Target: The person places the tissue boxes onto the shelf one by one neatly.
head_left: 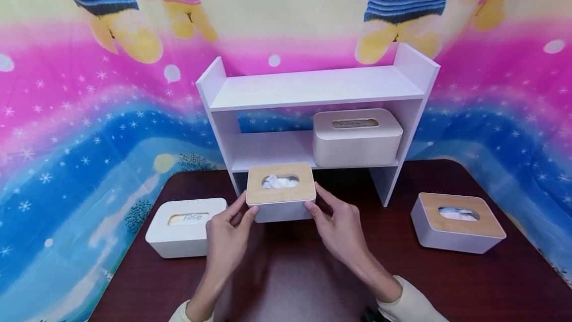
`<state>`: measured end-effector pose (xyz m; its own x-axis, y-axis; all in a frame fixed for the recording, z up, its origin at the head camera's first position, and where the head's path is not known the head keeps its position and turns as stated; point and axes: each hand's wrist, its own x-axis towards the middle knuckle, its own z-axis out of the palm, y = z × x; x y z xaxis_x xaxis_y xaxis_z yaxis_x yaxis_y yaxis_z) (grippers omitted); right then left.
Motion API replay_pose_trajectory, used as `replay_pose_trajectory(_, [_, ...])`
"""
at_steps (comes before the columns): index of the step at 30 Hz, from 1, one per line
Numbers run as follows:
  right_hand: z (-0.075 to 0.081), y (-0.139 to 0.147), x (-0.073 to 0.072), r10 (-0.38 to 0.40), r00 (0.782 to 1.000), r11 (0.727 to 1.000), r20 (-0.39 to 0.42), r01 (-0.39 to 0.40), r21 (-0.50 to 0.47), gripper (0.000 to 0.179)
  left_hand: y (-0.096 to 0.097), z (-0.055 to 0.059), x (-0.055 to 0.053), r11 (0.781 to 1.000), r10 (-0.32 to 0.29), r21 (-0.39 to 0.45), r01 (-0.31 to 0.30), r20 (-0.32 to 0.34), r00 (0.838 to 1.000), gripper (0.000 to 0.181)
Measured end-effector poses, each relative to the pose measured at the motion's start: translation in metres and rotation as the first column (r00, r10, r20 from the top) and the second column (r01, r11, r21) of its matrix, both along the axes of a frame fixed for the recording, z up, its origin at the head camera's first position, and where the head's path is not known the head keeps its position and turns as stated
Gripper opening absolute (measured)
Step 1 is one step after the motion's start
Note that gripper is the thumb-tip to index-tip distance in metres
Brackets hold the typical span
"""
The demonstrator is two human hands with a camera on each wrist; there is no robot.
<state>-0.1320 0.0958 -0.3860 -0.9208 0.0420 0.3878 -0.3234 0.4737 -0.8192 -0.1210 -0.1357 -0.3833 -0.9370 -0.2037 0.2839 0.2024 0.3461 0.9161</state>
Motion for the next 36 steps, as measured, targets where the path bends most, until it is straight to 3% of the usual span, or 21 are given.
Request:
replay_pose_trajectory(6, [0.013, -0.004, -0.001, 0.025, 0.999, 0.998, -0.029, -0.027, -0.061, 0.056, -0.001, 0.015, -0.001, 0.999, 0.020, -0.034, -0.021, -0.024, 0.999, 0.051])
replay_pose_trajectory(14, [0.028, -0.005, -0.011, -0.007, 0.992, 1.000, -0.123, 0.010, 0.025, 0.052, -0.006, 0.030, -0.011, 0.997, 0.031, -0.069, -0.035, -0.064, 0.997, 0.050])
replay_pose_trajectory(22, [0.039, -0.006, -0.016, -0.011, 0.993, 0.998, -0.117, 0.018, 0.056, 0.052, -0.012, 0.042, -0.016, 0.995, 0.027, -0.094, -0.034, -0.075, 0.997, 0.048])
replay_pose_trajectory(30, [0.052, -0.006, -0.020, -0.023, 0.994, 0.996, -0.105, 0.032, 0.079, 0.051, -0.013, 0.050, -0.021, 0.997, 0.024, -0.076, -0.031, -0.082, 0.996, 0.049])
replay_pose_trajectory(36, [0.059, -0.007, -0.028, -0.047, 0.988, 0.994, -0.150, 0.061, 0.090, 0.049, -0.014, 0.055, -0.032, 0.999, 0.027, -0.036, -0.029, -0.070, 0.997, 0.048])
